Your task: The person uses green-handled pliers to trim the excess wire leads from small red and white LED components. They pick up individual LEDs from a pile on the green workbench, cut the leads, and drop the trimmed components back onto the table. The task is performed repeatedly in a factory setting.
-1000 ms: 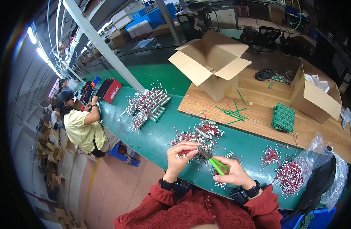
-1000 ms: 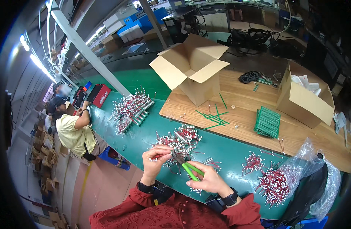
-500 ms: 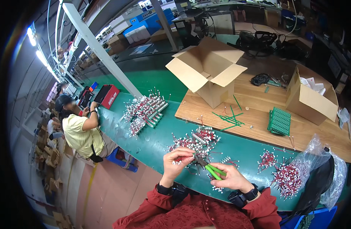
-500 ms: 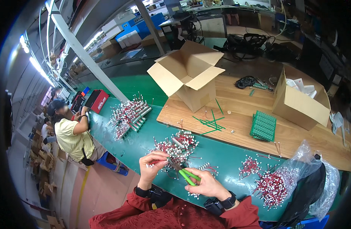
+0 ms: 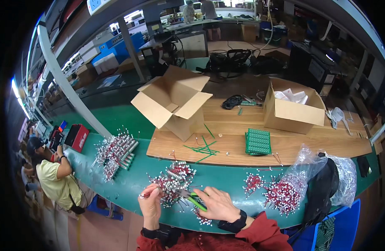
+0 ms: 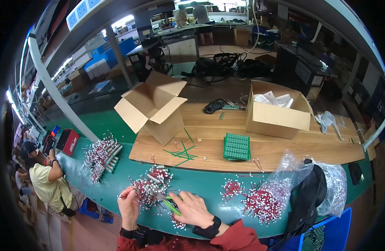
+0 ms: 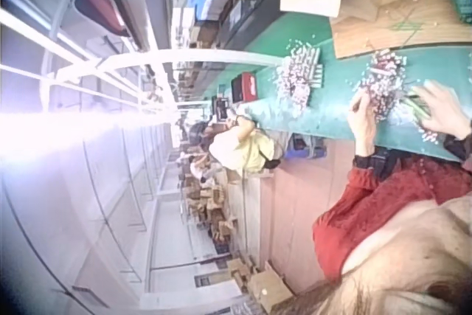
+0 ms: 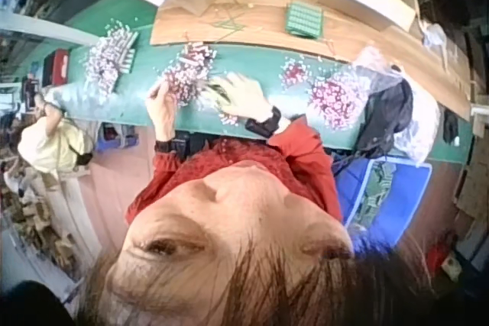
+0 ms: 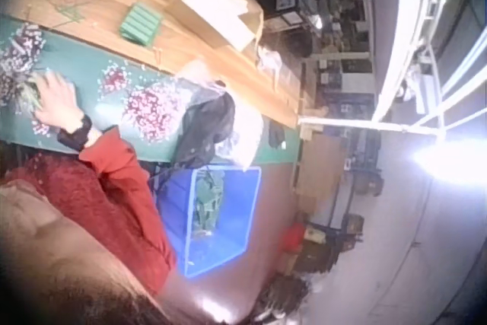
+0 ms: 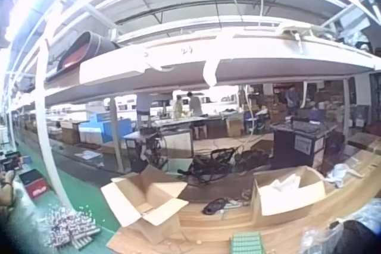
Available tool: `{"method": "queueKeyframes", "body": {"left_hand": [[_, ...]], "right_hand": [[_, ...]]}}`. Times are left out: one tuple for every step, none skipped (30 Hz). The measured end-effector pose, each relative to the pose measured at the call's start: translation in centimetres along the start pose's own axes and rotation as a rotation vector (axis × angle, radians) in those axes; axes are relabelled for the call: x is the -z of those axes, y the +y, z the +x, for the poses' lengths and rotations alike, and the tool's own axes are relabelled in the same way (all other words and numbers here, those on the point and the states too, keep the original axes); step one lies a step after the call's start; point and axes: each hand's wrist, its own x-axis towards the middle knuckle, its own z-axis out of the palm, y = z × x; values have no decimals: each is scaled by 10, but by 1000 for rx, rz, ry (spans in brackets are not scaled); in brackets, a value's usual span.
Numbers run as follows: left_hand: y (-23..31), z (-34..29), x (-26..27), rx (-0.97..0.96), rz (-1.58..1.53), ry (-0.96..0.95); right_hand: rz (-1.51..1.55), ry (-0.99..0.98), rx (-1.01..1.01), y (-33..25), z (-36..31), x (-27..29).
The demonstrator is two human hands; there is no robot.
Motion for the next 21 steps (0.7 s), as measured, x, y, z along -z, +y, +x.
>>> {"method": "queueKeyframes", "body": {"left_hand": [[3,1,3,-12,55,-23],[2,-1,0,-28,68,17],[4,-3,-4,-29,126,23],[6,-4,-8,-30,184,31],[7,-6,-13,-31,243,40],[8,-7,-19,-78,225,4],[6,-7,-19,-123,296,-14],[2,-5,-18,-168,368,-32],[1,-5,-20,-212,440,-48],[7,-7,-29,-286,567,-86],[8,-7,-30,-297,585,-101],[9,-6,-30,-310,600,-114],[10,-6,-31,-323,616,-128],[9,-5,-28,-337,592,-137],[8,-5,-23,-350,570,-147],[7,-5,-19,-363,549,-158],[8,-4,-18,-368,554,-147],[8,-5,-17,-367,559,-134],[8,-6,-17,-366,564,-122],[9,-7,-18,-366,592,-150],[11,-8,-20,-365,617,-174]], "right_hand": [[-201,53,35,0,1,-3],[-135,49,14,-1,-2,-1],[20,34,-34,-4,-1,2],[175,17,-81,-8,0,5],[330,-3,-128,-9,2,7],[368,-68,-117,-6,3,7],[432,-104,-103,-2,3,3],[496,-142,-88,3,1,-4],[562,-181,-74,6,1,-8],[586,-236,-71,5,1,-8],[606,-240,-72,5,1,-10],[623,-244,-70,4,0,-11],[640,-249,-69,3,0,-11],[641,-273,-78,2,1,-9],[720,-265,-98,1,0,-8],[798,-258,-119,0,-1,-8],[877,-251,-140,0,-2,-9],[933,-216,-123,3,-3,-14],[934,-224,-132,6,-3,-16],[935,-232,-140,8,-4,-18],[933,-243,-150,8,-3,-18]]}}
